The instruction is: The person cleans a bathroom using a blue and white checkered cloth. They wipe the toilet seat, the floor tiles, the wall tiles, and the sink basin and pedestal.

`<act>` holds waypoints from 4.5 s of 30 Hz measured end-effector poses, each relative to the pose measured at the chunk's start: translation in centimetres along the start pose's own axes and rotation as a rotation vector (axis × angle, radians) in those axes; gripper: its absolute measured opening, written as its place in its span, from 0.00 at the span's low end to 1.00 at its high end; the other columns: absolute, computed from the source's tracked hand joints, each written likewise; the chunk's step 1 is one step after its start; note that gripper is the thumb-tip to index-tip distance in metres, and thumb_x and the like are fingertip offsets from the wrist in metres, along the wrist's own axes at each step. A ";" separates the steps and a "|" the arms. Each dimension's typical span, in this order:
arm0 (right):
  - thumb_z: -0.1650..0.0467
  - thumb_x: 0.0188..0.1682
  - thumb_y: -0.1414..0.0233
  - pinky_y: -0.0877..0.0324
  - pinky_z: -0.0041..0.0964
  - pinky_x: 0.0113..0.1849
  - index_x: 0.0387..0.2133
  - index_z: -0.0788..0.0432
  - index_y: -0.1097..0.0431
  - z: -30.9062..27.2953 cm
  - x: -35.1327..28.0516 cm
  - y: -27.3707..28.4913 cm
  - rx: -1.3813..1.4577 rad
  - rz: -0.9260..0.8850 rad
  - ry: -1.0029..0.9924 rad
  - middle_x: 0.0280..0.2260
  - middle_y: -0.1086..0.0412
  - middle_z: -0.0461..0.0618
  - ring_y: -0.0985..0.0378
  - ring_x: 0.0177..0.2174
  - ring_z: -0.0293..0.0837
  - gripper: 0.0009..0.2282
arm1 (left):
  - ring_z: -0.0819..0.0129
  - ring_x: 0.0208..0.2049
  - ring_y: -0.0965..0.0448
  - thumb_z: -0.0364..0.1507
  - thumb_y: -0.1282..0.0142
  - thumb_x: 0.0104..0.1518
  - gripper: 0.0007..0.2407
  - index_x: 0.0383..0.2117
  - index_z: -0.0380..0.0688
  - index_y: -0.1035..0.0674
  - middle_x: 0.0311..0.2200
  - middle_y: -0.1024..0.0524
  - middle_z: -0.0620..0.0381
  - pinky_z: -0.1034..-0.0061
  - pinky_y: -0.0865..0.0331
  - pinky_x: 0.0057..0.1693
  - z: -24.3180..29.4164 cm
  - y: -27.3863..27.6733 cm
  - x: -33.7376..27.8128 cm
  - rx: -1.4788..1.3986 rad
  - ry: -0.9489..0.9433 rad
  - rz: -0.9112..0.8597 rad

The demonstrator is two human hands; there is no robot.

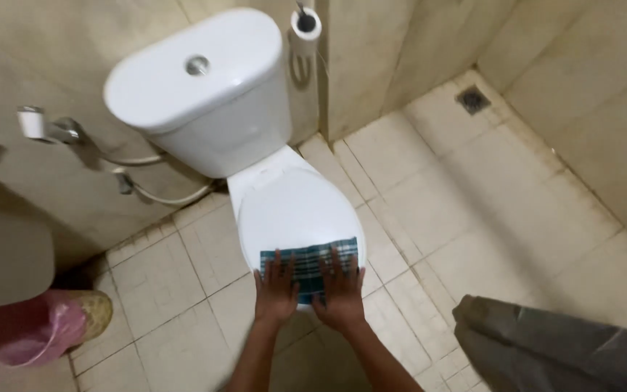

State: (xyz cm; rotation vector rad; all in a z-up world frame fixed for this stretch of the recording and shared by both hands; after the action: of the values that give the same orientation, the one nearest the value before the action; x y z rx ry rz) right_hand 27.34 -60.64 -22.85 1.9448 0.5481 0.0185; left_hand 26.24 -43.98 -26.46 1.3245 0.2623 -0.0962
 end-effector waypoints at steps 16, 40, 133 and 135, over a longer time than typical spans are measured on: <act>0.46 0.49 0.58 0.67 0.77 0.59 0.69 0.38 0.49 0.4 18.7 -3.3 -0.234 0.441 0.232 0.71 0.59 0.53 0.65 0.66 0.75 0.33 | 0.42 0.72 0.57 0.46 0.62 0.65 0.23 0.67 0.66 0.36 0.73 0.51 0.53 0.39 0.68 0.70 -5.7 1.2 11.8 -0.013 0.108 0.638; 0.41 0.46 0.63 0.67 0.76 0.61 0.70 0.30 0.55 4.6 11.4 -6.8 -0.299 0.330 0.234 0.73 0.63 0.46 0.69 0.68 0.72 0.36 | 0.41 0.73 0.58 0.50 0.63 0.64 0.26 0.69 0.65 0.38 0.73 0.50 0.50 0.38 0.73 0.71 -1.8 -6.0 2.0 -0.016 0.103 0.693; 0.46 0.51 0.65 0.70 0.79 0.60 0.71 0.35 0.57 5.0 13.4 -6.6 -0.322 0.323 0.252 0.72 0.64 0.55 0.68 0.66 0.79 0.33 | 0.37 0.72 0.64 0.49 0.68 0.64 0.27 0.70 0.59 0.42 0.73 0.58 0.47 0.23 0.76 0.64 0.8 -6.1 3.4 -0.006 0.122 0.575; 0.46 0.51 0.66 0.69 0.78 0.61 0.71 0.34 0.56 4.6 15.5 -6.4 -0.311 0.319 0.230 0.72 0.64 0.54 0.67 0.67 0.78 0.32 | 0.38 0.73 0.63 0.49 0.68 0.65 0.27 0.71 0.60 0.43 0.74 0.58 0.48 0.23 0.75 0.65 -0.2 -5.3 4.8 0.002 0.152 0.564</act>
State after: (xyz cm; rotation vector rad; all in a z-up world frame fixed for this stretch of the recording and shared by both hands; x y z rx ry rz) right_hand 40.07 -56.56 -33.97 1.7141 0.3534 0.5064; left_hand 29.75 -44.75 -32.70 1.3659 0.0096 0.4809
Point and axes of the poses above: each hand's wrist, its own x-axis towards the middle knuckle, its own y-axis out of the back of the hand, z = x × y, the point moved 9 cm from there along x, towards the middle knuckle
